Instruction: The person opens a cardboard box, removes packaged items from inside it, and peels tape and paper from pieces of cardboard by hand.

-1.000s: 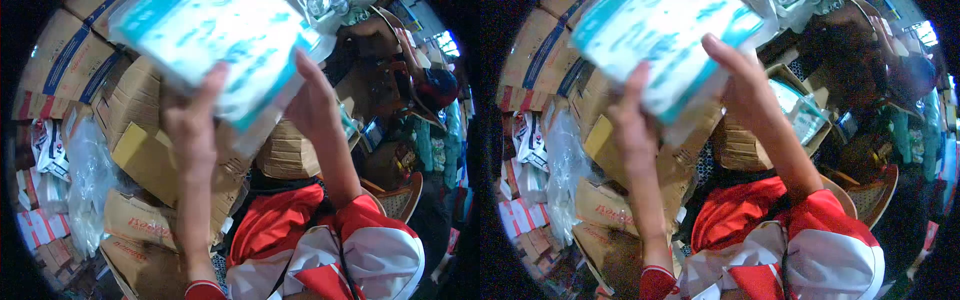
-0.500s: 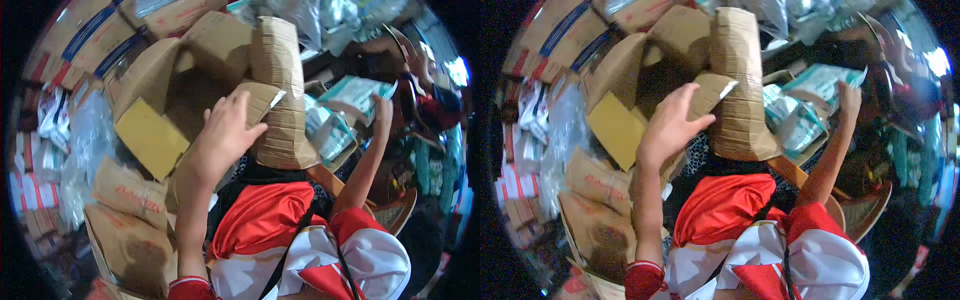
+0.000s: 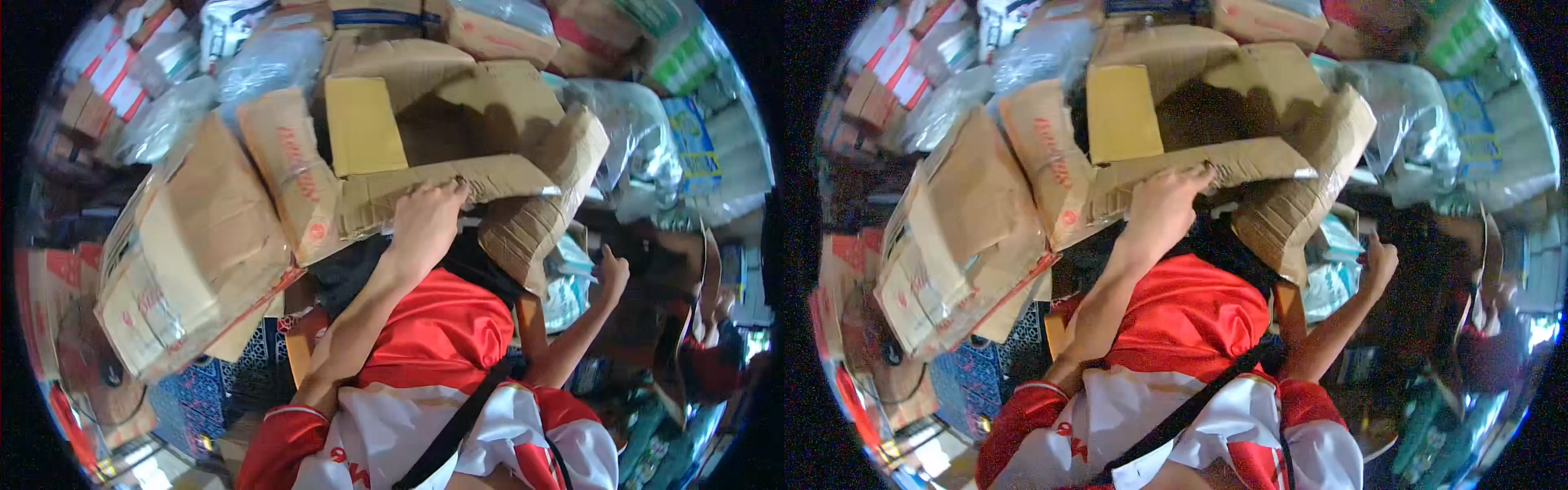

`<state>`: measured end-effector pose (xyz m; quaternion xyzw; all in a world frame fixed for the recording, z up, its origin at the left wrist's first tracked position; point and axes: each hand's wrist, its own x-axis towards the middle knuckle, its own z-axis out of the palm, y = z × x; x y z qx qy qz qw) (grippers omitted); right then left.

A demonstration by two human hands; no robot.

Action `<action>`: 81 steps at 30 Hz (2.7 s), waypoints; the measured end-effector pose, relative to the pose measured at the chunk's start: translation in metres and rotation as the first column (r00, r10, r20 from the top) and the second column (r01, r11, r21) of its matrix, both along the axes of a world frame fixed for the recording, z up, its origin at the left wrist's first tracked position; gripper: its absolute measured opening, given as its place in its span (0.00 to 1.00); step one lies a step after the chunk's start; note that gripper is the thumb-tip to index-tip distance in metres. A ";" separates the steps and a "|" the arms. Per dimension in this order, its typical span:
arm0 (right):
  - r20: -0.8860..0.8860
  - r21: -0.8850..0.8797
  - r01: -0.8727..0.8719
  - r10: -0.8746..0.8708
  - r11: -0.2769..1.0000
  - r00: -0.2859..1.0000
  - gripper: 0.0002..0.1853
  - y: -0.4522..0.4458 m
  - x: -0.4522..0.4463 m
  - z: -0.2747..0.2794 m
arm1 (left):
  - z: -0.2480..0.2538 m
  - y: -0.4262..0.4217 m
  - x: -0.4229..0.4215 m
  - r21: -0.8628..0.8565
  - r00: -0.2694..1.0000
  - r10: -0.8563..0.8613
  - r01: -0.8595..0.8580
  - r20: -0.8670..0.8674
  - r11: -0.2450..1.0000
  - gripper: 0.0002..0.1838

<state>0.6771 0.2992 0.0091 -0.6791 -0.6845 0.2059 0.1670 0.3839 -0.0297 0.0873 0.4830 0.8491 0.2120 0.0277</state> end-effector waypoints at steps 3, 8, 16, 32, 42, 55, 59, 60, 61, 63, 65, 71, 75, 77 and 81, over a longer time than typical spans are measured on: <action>-0.210 0.115 -0.126 0.148 0.985 0.966 0.27 0.007 -0.020 0.034 | -0.010 -0.003 0.001 -0.027 1.000 -0.006 0.006 -0.014 1.000 0.28; -0.493 0.303 -0.532 0.607 0.791 0.623 0.14 -0.033 -0.068 0.121 | -0.020 -0.015 0.004 0.062 0.998 0.014 -0.010 -0.068 0.998 0.25; -0.501 0.470 -0.665 0.795 0.581 0.341 0.15 -0.146 -0.073 0.218 | -0.054 -0.072 0.023 0.375 0.986 0.041 0.024 -0.163 0.927 0.21; -0.057 0.265 -0.757 0.774 -0.597 -0.630 0.29 -0.160 0.005 0.245 | -0.095 -0.111 0.010 0.484 0.972 0.086 0.033 -0.221 0.875 0.13; -0.218 0.068 -0.949 0.923 -0.309 -0.316 0.31 -0.161 -0.033 0.236 | -0.096 -0.110 0.011 0.668 0.964 0.204 -0.038 -0.173 0.743 0.16; 0.188 0.522 -0.832 0.977 -0.188 -0.102 0.17 -0.245 -0.220 0.054 | -0.092 -0.116 0.011 0.701 0.949 0.254 -0.054 -0.185 0.711 0.26; 0.106 0.736 -0.676 0.991 -0.024 0.080 0.12 -0.234 -0.246 0.005 | -0.099 -0.116 0.003 0.754 0.929 0.328 -0.091 -0.171 0.651 0.27; 0.109 0.785 -0.619 0.989 -0.023 0.102 0.10 -0.233 -0.246 0.006 | -0.099 -0.115 0.003 0.752 0.933 0.323 -0.100 -0.156 0.652 0.27; 0.015 0.813 -0.581 0.996 0.036 0.083 0.09 -0.233 -0.247 0.008 | -0.100 -0.114 0.004 0.750 0.938 0.318 -0.109 -0.141 0.653 0.27; -0.170 0.845 -0.508 0.985 0.164 0.034 0.07 -0.238 -0.249 0.010 | -0.099 -0.114 0.005 0.700 0.938 0.310 -0.118 -0.154 0.705 0.28; -0.288 0.820 -0.507 0.957 0.265 0.034 0.07 -0.243 -0.251 0.009 | -0.098 -0.113 0.005 0.679 0.944 0.299 -0.129 -0.139 0.722 0.29; -0.507 0.676 -0.604 0.861 0.422 0.035 0.06 -0.246 -0.253 0.021 | -0.100 -0.113 0.005 0.623 0.939 0.298 -0.129 -0.175 0.772 0.37; -0.539 0.629 -0.635 0.840 0.449 0.060 0.05 -0.241 -0.258 0.024 | -0.100 -0.113 0.003 0.566 0.920 0.293 -0.101 -0.259 0.818 0.40; -0.559 0.603 -0.647 0.826 0.467 0.075 0.05 -0.235 -0.258 0.025 | -0.098 -0.110 0.002 0.565 0.911 0.297 -0.090 -0.285 0.820 0.40; -0.567 0.589 -0.655 0.820 0.472 0.080 0.06 -0.223 -0.258 0.038 | -0.065 -0.083 -0.016 0.595 0.908 0.317 -0.100 -0.272 0.798 0.25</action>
